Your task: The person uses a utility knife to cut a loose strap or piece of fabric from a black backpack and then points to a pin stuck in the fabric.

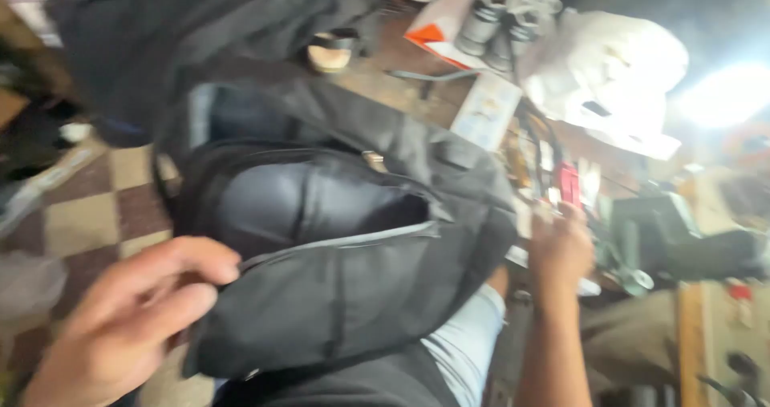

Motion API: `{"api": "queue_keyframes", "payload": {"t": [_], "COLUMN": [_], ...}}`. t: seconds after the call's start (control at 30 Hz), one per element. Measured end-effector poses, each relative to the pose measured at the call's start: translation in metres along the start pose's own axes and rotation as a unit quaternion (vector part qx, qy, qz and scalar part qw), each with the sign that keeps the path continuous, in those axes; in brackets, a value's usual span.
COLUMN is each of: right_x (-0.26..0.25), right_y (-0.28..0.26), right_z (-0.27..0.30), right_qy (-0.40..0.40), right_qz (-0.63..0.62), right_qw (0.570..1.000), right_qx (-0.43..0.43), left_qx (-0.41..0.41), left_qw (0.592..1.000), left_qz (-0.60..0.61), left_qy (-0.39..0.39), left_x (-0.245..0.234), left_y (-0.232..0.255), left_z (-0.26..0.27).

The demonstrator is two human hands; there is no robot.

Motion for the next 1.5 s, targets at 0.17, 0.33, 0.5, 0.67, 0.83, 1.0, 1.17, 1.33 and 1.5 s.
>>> {"api": "queue_keyframes", "payload": {"t": [0.17, 0.33, 0.5, 0.67, 0.83, 1.0, 1.17, 1.33, 1.5], "right_x": [-0.01, -0.006, 0.014, 0.029, 0.052, 0.02, 0.013, -0.015, -0.012], "right_y": [-0.029, -0.04, -0.028, -0.028, -0.045, -0.068, -0.033, 0.013, 0.033], "right_z": [-0.031, -0.043, -0.053, -0.062, -0.048, -0.026, 0.002, -0.005, -0.038], "right_qy": [-0.143, -0.163, -0.113, -0.079, 0.097, -0.061, 0.107, 0.168, 0.129], "right_qz": [-0.026, -0.05, -0.024, 0.023, 0.114, -0.133, -0.035, 0.01, -0.03], "right_qw": [0.986, 0.982, 0.989, 0.995, 0.983, 0.983, 0.987, 0.985, 0.99], "right_qx": [0.085, 0.075, 0.092, 0.061, -0.108, -0.113, -0.118, -0.04, -0.039], "left_qx": [-0.149, -0.08, 0.022, 0.013, -0.199, -0.128, -0.133, -0.137, -0.105], "left_qw": [0.978, 0.98, 0.932, 0.899, 0.82, 0.786, 0.766, 0.771, 0.749], "left_qz": [0.138, -0.113, -0.039, -0.216, -0.447, -0.563, -0.599, -0.599, -0.632], "left_qy": [-0.049, -0.144, -0.359, -0.38, -0.298, -0.222, -0.191, -0.167, -0.171], "left_x": [0.013, 0.028, 0.056, 0.081, 0.121, 0.155, 0.175, 0.183, 0.189], "left_y": [0.0, 0.02, 0.05, 0.078, 0.13, 0.148, 0.149, 0.146, 0.147], "left_z": [-0.023, -0.057, -0.089, -0.11, -0.107, -0.11, -0.112, -0.113, -0.11]}}
Point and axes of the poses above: each hand's wrist, its own z-axis away from the middle knuckle, its own x-axis out of the palm, y = z × x, the point moved 2 cm from there along -z, towards the middle knuckle, and after that the axes turned 13 degrees about -x, right-handed, at the moved point
